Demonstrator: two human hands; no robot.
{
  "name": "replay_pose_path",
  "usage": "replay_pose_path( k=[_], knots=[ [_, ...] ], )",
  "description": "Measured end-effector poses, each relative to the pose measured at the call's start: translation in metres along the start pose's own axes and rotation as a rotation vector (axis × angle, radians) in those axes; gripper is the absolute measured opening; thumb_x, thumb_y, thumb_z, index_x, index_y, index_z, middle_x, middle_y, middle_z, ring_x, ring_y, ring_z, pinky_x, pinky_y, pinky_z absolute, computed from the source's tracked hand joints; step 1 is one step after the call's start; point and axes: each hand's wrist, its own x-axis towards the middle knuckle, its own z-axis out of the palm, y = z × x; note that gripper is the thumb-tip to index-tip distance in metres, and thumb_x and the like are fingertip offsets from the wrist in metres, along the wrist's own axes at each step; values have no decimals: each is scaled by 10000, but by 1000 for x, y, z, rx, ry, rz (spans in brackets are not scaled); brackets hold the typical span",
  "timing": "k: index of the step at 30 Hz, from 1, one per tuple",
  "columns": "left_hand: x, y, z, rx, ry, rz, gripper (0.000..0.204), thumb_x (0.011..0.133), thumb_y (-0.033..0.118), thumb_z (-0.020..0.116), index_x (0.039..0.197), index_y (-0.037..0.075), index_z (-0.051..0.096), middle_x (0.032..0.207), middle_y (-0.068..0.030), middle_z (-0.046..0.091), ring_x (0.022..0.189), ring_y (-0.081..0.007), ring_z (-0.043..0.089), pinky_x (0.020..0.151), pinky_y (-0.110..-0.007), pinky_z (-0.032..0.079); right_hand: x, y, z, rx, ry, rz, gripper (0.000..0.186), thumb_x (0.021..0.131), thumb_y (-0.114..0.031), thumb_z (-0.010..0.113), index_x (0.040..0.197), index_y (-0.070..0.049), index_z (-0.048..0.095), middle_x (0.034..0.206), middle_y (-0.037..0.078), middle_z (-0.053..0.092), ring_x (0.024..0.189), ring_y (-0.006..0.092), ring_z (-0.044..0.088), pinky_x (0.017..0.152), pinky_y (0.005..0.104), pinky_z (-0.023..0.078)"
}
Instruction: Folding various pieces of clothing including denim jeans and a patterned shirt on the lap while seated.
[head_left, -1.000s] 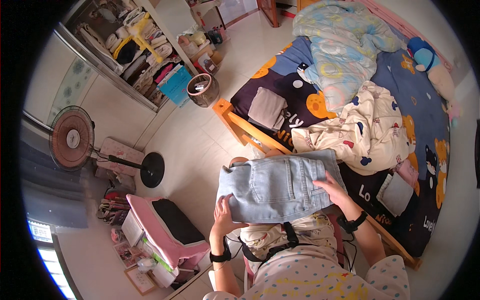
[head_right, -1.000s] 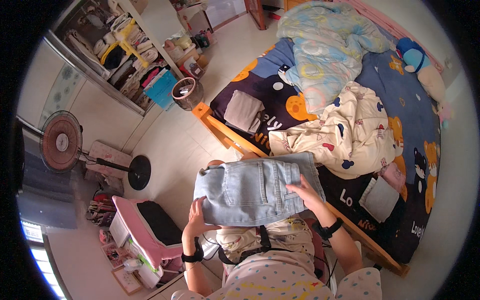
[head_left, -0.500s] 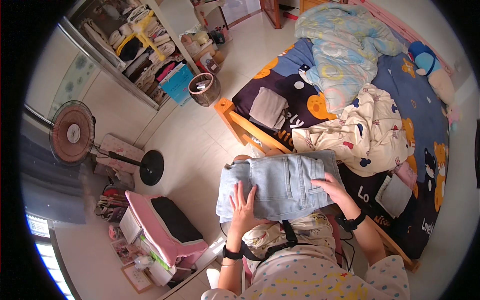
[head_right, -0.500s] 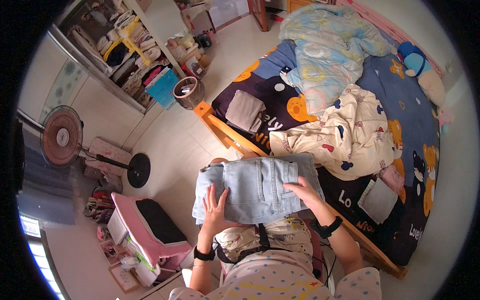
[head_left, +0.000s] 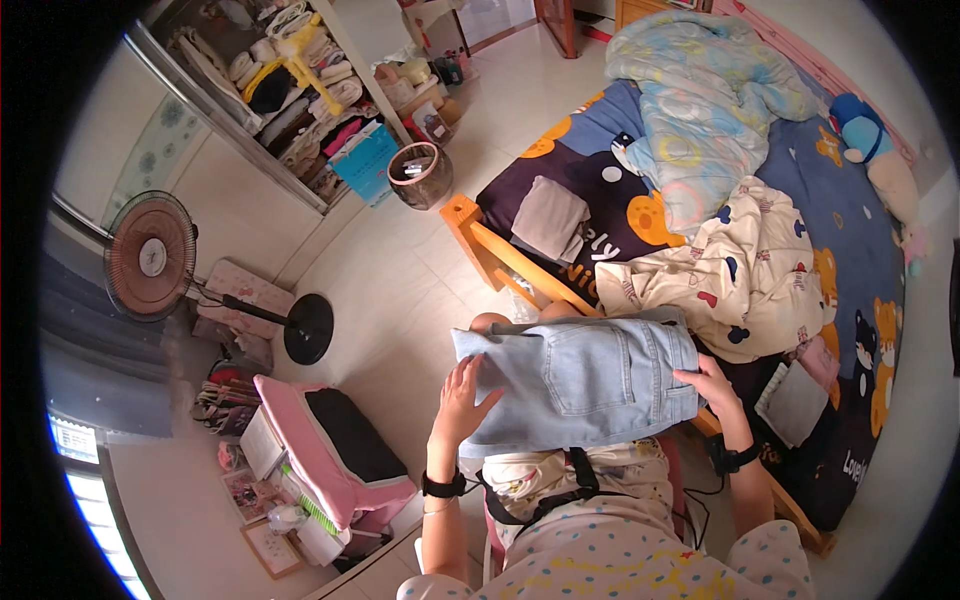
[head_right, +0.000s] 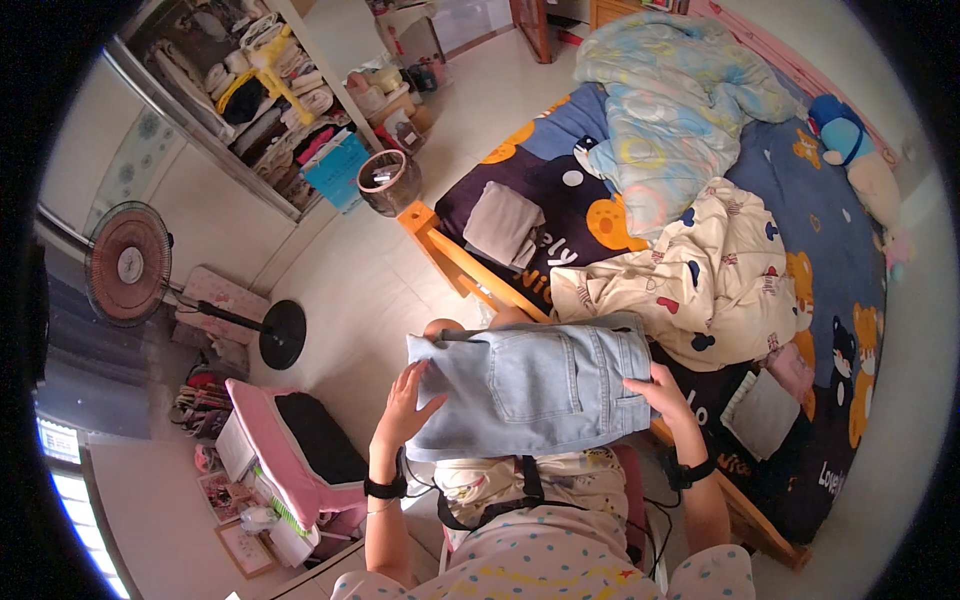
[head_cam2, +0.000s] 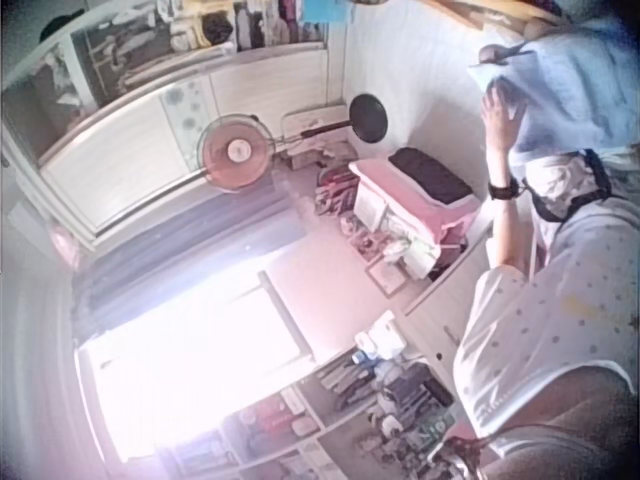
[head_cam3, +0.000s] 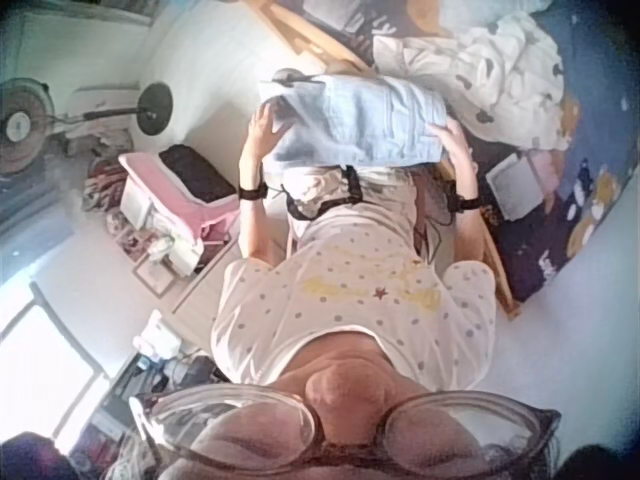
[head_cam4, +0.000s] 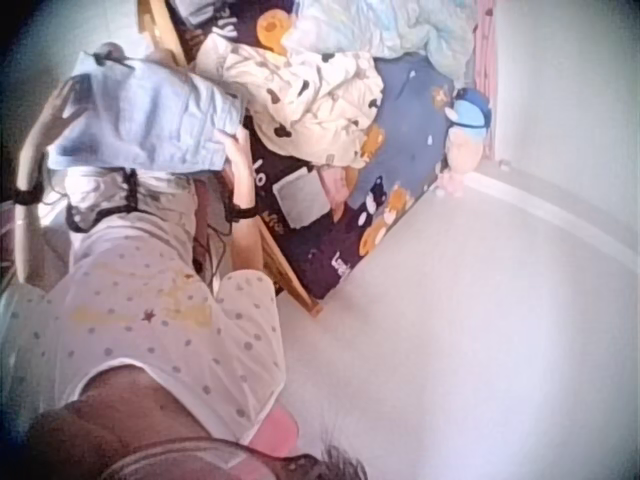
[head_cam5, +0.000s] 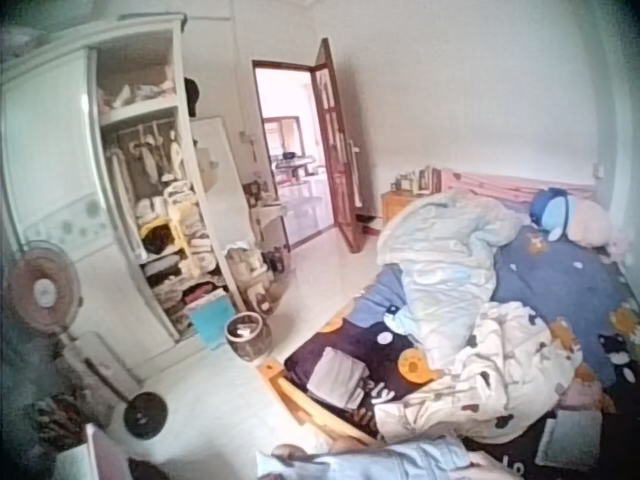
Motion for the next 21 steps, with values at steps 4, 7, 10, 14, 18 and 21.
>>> replay_pose_path(
  k=[4, 7, 10, 14, 18, 21],
  knots=[
    [-5, 20, 14, 28, 79, 96, 775, 697, 364, 724, 1315, 88, 347, 1337, -232, 294, 1231, -407, 307, 1017, -484, 264, -4, 17, 10, 127, -32, 39, 341, 746, -132, 687, 1036, 7, 570, 936, 38, 606, 830, 102, 551, 738, 248, 436],
    [-12, 51, 20, 142, 25, 120, 851, 642, 387, 756, 1327, 104, 338, 1358, -243, 245, 1263, -428, 237, 1017, -528, 232, -5, 11, 17, 141, -19, 31, 399, 735, -142, 705, 1076, -3, 552, 968, 41, 599, 864, 109, 548, 770, 252, 434],
    [-15, 62, 21, 88, 3, 142, 887, 619, 391, 768, 1338, 112, 329, 1355, -237, 253, 1285, -419, 196, 1023, -542, 209, -10, -10, 28, 45, 14, -13, 475, 718, -164, 724, 1115, 8, 528, 1010, 61, 584, 913, 137, 545, 812, 262, 427],
    [-9, 76, 11, -105, 12, 218, 912, 608, 357, 789, 1339, 83, 318, 1339, -228, 289, 1263, -382, 277, 1004, -482, 288, -19, -24, 37, -196, -69, -448, 545, 685, -212, 746, 1128, 24, 533, 1159, 159, 508, 1065, 246, 506, 905, 326, 393],
    [-9, 95, -1, -339, -30, 276, 918, 611, 338, 799, 1334, 49, 312, 1288, -210, 370, 1175, -335, 416, 933, -411, 386, -42, -60, 63, -426, -245, -628, 466, 654, -301, 755, 1012, -33, 624, 1252, 237, 413, 1178, 385, 390, 998, 423, 299],
    [-7, 105, 0, -597, -186, 247, 871, 664, 331, 774, 1332, 40, 296, 1194, -191, 461, 996, -289, 530, 820, -370, 448, -50, -76, 79, -628, -255, -850, 536, 616, -346, 776, 1015, -25, 619, 1214, 249, 422, 1151, 407, 405, 976, 438, 321]
  ],
)
